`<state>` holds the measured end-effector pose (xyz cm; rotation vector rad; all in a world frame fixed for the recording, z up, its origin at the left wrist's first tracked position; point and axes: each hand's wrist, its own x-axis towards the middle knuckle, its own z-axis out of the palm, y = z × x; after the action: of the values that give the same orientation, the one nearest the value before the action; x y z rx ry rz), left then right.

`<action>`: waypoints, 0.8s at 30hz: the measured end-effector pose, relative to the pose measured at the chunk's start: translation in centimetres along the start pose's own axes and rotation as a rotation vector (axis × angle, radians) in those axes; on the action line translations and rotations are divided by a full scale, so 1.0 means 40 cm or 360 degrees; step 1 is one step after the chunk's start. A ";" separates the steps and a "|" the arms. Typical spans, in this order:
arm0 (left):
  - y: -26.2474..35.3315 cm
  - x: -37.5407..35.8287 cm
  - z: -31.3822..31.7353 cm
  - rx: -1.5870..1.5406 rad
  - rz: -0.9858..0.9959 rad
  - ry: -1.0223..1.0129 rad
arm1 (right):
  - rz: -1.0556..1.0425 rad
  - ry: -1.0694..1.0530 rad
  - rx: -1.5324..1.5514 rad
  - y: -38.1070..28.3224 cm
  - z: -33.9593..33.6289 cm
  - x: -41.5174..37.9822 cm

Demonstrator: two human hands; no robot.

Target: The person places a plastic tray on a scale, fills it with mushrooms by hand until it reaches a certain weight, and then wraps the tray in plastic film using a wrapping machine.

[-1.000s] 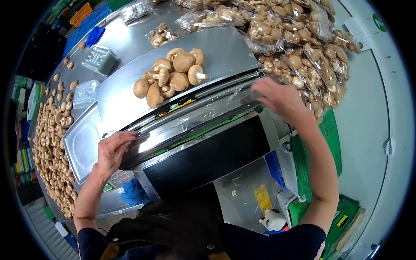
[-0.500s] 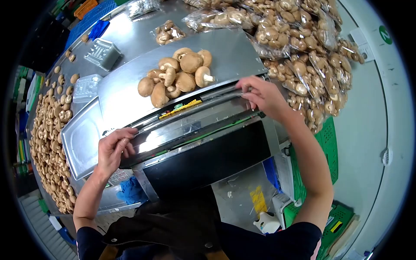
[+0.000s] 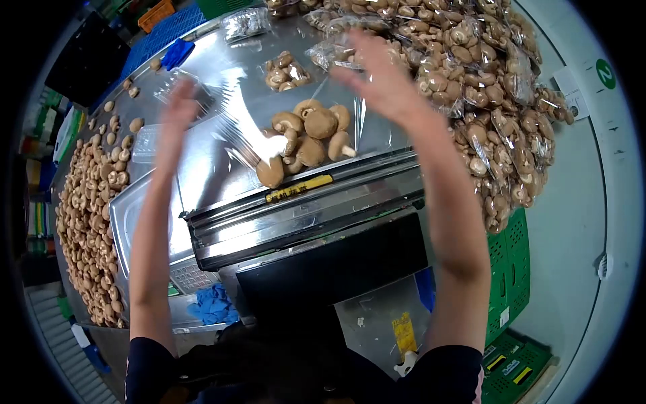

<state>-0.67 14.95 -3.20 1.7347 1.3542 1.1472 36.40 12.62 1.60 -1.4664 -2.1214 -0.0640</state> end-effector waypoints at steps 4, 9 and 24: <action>-0.015 -0.087 0.119 0.0521 0.0112 -0.0421 | 0.0268 -0.0744 0.0319 0.033 0.080 -0.045; 0.150 -0.155 0.077 -0.0106 -0.0469 -0.0435 | 0.0458 -0.0762 0.0869 -0.078 -0.070 -0.091; 0.146 -0.676 0.162 0.0354 -0.0468 -0.0305 | 0.1246 -0.0314 0.0892 -0.291 -0.011 -0.638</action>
<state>5.29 -12.53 -7.31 1.6758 1.5987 0.6730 32.75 -13.89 -6.78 -1.8511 -1.3733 0.9114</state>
